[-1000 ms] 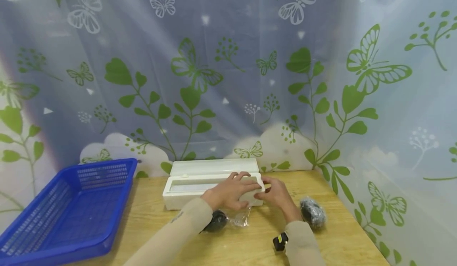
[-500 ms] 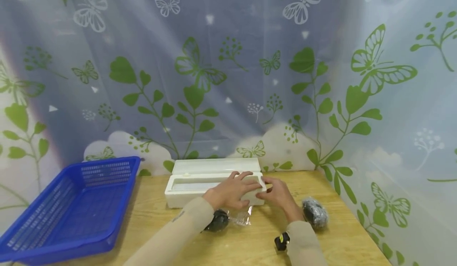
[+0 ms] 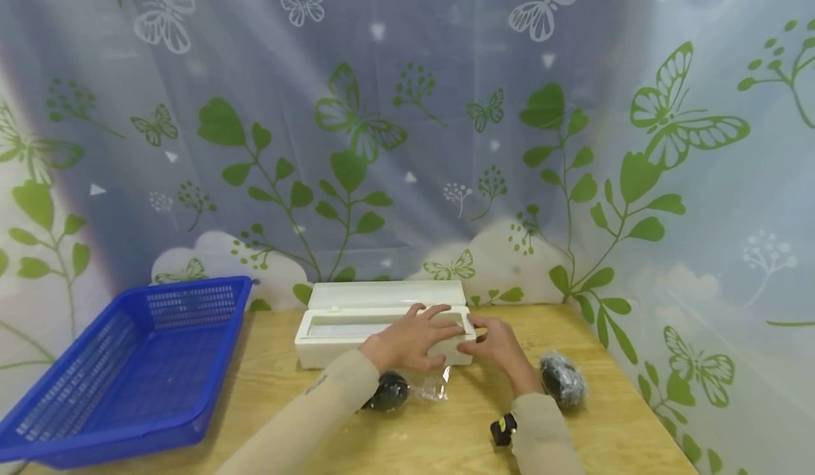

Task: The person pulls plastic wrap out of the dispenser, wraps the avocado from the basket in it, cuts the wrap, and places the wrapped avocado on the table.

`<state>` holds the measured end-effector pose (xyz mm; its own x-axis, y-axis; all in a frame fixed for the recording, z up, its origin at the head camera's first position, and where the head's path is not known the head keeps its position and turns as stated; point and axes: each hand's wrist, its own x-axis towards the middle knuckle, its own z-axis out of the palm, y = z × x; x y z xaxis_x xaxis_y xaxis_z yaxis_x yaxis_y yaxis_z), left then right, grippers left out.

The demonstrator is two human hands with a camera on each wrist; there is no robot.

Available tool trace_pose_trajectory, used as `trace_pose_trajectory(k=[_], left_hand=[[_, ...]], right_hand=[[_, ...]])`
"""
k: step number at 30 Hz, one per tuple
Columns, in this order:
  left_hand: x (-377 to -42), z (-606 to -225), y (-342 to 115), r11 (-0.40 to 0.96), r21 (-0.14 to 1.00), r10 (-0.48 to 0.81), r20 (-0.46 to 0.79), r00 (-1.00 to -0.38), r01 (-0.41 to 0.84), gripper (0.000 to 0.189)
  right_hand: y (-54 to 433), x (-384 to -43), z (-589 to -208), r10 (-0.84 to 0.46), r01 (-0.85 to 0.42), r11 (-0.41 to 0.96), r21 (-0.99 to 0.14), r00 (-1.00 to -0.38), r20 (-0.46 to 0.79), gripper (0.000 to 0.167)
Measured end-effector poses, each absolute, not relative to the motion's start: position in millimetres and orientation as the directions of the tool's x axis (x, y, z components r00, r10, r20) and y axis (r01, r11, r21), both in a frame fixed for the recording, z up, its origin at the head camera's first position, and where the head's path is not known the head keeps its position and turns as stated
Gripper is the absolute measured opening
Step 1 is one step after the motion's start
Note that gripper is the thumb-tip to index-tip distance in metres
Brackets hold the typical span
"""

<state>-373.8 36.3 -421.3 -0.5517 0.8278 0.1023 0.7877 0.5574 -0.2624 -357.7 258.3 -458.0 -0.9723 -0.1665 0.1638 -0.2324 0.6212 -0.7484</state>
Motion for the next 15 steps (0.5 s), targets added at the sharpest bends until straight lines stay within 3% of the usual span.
trace_pose_trajectory(k=[15], left_hand=[[-375,-427,15,0.578,-0.246,0.815,0.127,-0.565,0.778,0.055]], right_hand=[[256,-356,-457,-0.159,-0.211,0.609,-0.765,-0.977,0.143,0.071]])
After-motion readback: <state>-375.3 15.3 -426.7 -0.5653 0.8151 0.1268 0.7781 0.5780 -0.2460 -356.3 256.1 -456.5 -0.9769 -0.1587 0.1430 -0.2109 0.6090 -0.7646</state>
